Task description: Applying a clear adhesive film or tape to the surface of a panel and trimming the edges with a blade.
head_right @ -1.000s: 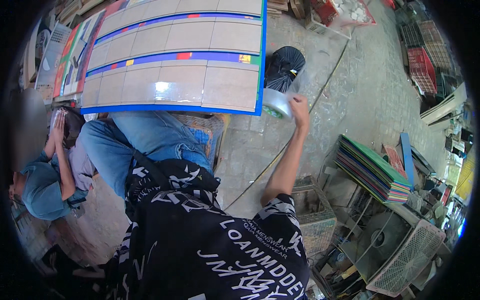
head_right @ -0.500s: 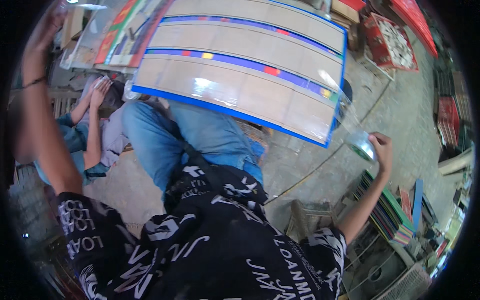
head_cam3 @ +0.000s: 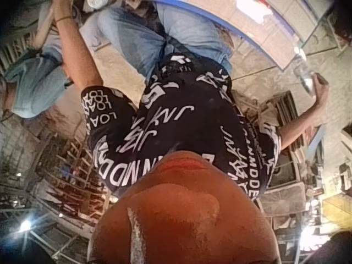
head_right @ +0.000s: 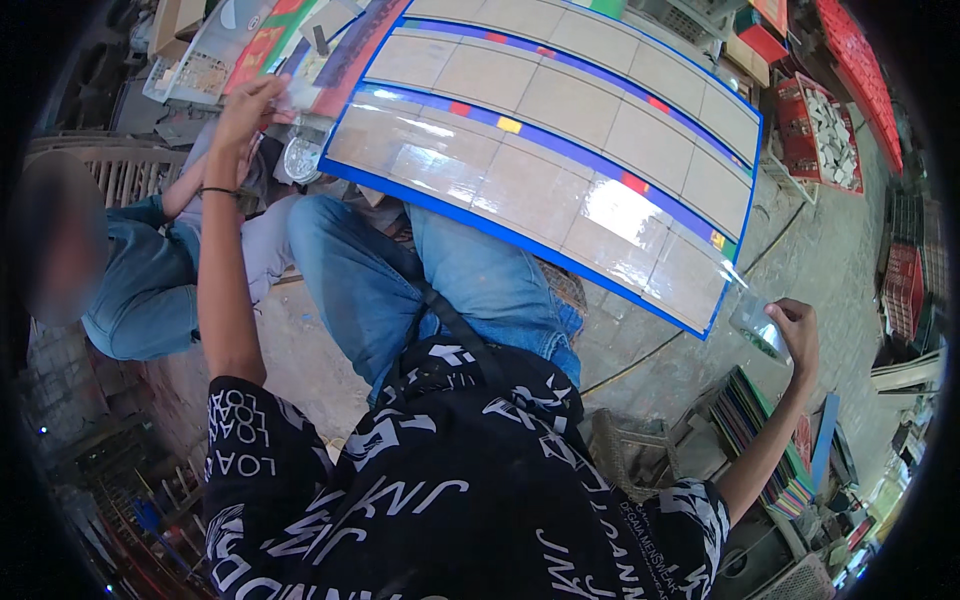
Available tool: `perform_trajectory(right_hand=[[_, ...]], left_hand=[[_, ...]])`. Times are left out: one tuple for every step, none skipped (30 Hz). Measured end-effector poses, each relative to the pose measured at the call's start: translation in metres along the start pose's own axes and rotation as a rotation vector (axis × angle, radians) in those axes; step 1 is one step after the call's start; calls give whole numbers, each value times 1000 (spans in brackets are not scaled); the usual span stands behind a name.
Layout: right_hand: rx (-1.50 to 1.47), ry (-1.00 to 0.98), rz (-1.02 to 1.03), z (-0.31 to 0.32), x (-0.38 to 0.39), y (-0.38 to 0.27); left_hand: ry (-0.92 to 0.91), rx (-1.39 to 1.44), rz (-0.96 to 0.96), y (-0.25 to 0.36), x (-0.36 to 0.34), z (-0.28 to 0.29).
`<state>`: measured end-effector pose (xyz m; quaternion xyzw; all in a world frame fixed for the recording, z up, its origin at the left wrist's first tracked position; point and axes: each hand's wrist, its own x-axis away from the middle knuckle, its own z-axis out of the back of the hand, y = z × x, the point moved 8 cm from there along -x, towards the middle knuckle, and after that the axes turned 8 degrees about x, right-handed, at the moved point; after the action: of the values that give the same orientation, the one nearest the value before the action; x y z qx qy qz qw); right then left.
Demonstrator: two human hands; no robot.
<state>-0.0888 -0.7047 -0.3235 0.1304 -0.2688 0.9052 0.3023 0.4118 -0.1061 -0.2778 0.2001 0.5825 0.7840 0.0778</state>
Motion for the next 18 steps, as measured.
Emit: perform_trajectory(right_hand=[[18, -6, -5, -1, 0, -3], [22, -11, -6, -2, 0, -5], [20, -14, -17, -3, 0, -8], [19, -17, -31, -4, 1, -9], [22, -22, -33, -5, 0, -6], [37, -28, -30, -5, -2, 0], [50, -34, -27, -6, -4, -1], [51, -39, -28, -7, -5, -1], [61, -45, -27, -7, -6, -2], [72, -50, -28, -7, -6, -3], [73, -54, -32, -7, -7, -5], [88, -60, -34, -7, -7, -6], [102, -66, -36, -7, -7, -7], [103, -68, -39, -8, -7, -7], [101, -66, -39, -8, -7, -6], [100, -65, -37, -8, -7, -6], [100, -67, -37, -8, -7, -5], [98, -78, -37, -9, -8, -4]], left_hand=[[-4, -8, 10, -11, -3, -3], [-6, -1, -13, -19, -5, -5], [-5, 1, -8, -27, -8, -5], [-3, -36, -30, -32, -11, -7], [-2, -74, -51, -37, -13, -9], [-20, -50, -52, -44, -14, -11], [-20, -50, -46, -51, -16, -11], [-27, -44, -43, -57, -17, -11], [-34, -38, -40, -63, -19, -10], [-30, -36, -12, -68, -21, -10], [-32, -35, -7, -71, -22, -10], [-49, -19, 11, -75, -23, -12], [-65, -3, 27, -78, -24, -14], [-67, -3, 30, -80, -25, -16], [-65, 7, 16, -81, -25, -18], [-60, 16, 2, -83, -26, -16], [-60, 15, 5, -86, -27, -14], [-67, -31, -17, -88, -28, -14]])
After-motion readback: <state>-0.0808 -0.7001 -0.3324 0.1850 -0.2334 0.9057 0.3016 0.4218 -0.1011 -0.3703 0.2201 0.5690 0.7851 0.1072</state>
